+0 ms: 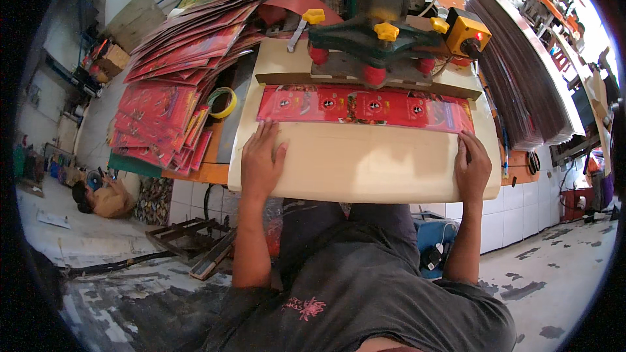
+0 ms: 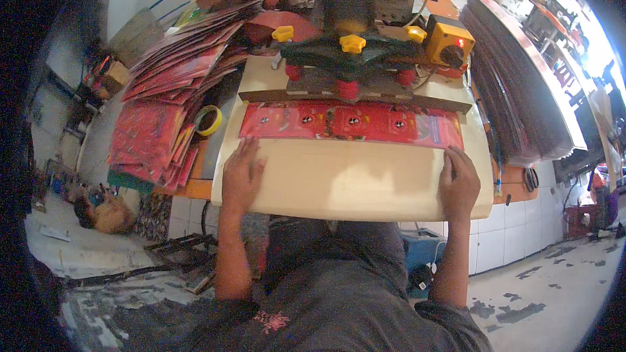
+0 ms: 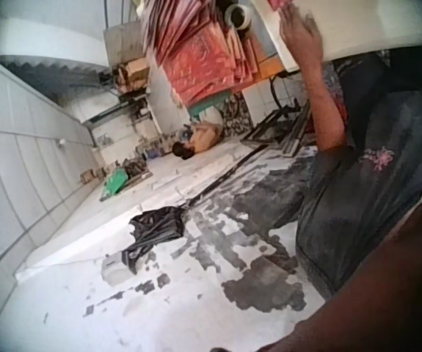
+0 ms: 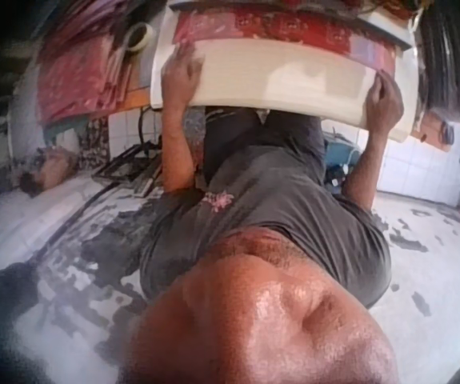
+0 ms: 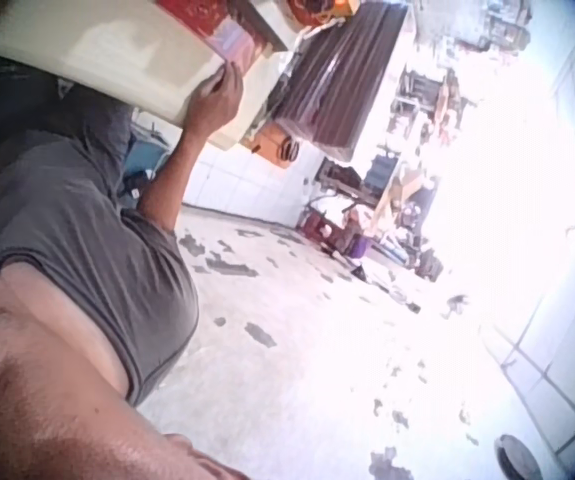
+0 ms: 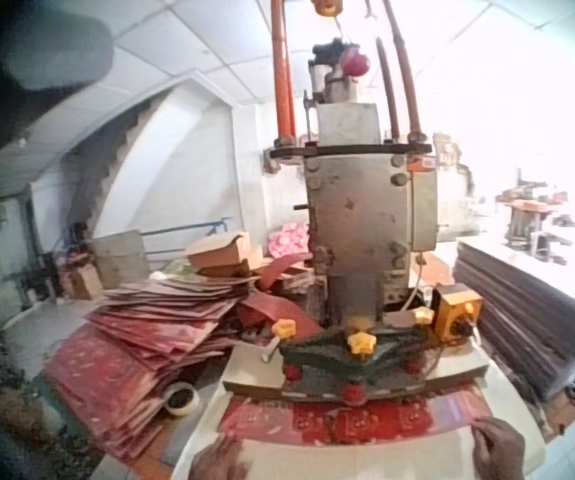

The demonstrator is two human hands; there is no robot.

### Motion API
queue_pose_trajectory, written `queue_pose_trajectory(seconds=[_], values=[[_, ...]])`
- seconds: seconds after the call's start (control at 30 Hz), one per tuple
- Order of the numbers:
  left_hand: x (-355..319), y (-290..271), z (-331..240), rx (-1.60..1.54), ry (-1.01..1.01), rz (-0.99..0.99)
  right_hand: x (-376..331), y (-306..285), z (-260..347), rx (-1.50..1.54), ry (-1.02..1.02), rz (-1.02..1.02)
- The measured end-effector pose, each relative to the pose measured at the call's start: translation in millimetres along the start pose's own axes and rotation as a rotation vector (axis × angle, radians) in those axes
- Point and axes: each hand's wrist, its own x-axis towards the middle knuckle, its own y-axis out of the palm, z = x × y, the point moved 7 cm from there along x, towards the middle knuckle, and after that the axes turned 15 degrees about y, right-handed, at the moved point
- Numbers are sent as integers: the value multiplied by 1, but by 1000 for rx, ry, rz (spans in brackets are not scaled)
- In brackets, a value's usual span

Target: The person positions, aligns, and folds printed packaging strips on a work platform beneath a press machine by hand.

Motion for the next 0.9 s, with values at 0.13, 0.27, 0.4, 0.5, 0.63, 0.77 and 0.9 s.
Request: queue_pose_trajectory(seconds=[0.13,0.27,0.4,0.5,0.63,0.77,0.9], values=[[0,0,0,-11,-4,0,0,3,-7,18,19,26],[-3,-3,-1,-19,4,-16,0,2,-2,6,32,37],[-3,1,3,13,-2,-4,0,3,-5,17,20,33],[-3,4,4,-22,-10,51,-1,0,-1,20,-6,6],[-4,2,3,-15,-18,35,0,2,-1,20,7,19],[-4,3,3,-2,-7,23,0,1,1,26,-7,17],[-3,2,0,-1,10,18,0,0,0,34,-35,0]])
